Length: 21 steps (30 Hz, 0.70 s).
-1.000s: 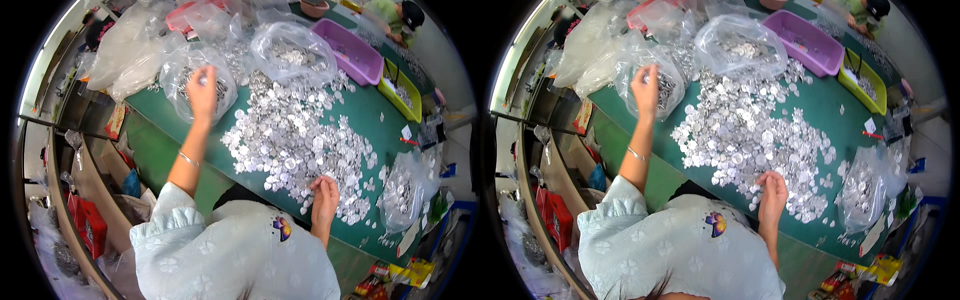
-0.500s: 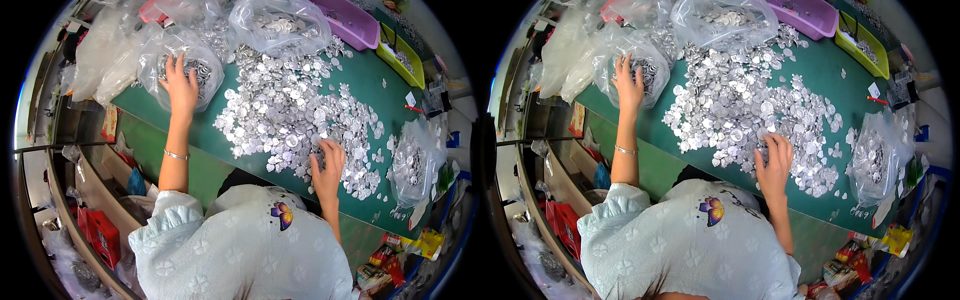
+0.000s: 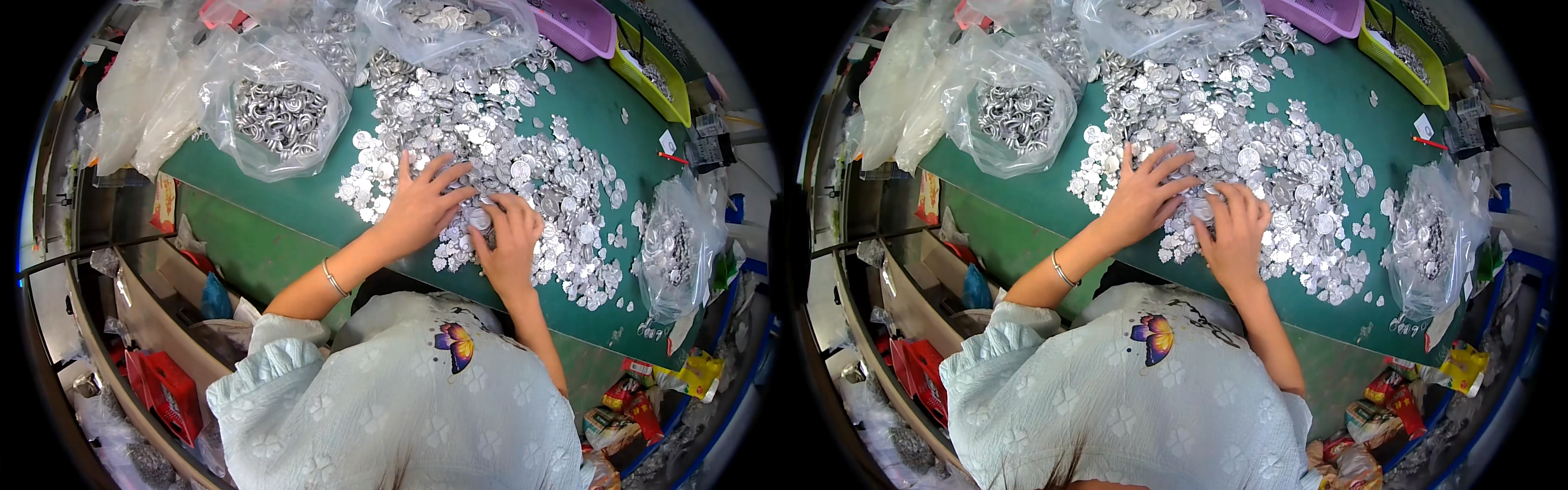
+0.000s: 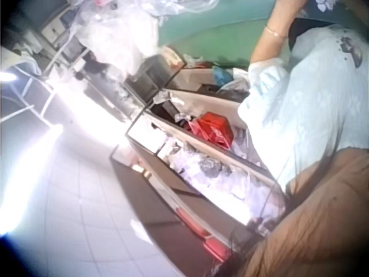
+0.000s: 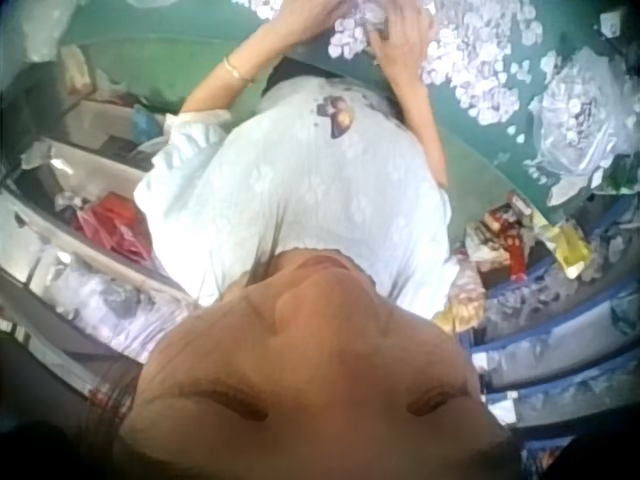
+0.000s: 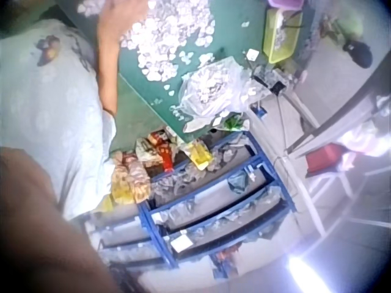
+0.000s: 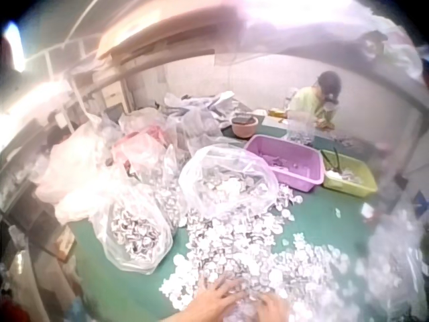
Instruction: The person sorts a large pile of silver sequins on a green table by hand. They pick up handfuls of sequins, separate them, and place them into clear plastic bags and colored trays. The process involves repetitive picking, sifting, and bagging of the small metallic items.
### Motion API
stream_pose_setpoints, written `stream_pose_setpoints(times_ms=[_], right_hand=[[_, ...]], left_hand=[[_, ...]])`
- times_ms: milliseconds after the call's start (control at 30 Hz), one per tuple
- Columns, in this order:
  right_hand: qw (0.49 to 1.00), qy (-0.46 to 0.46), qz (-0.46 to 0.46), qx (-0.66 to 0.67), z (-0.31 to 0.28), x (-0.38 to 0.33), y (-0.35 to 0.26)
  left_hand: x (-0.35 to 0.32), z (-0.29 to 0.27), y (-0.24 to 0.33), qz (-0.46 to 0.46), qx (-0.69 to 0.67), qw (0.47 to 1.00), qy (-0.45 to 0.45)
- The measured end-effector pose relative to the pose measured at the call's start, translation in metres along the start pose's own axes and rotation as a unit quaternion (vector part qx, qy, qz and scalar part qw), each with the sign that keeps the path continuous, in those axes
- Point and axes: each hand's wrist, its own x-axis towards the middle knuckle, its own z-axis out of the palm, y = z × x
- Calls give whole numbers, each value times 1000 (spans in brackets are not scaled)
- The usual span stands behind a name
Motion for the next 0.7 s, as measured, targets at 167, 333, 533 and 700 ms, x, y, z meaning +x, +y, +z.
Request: stream_pose_setpoints(times_ms=[167,333,533,700], right_hand=[[993,71,62,-68,-13,-10,19],[999,-26,37,-28,-22,-40,20],[993,-80,24,-79,-32,-42,27],[992,-81,15,-98,-32,-35,36]], left_hand=[[-7,-2,-11,-11,19,999,34],[-15,-5,-12,-20,14,999,22],[-37,1,21,94,-22,989,-108],[-19,21,28,115,8,988,-108]])
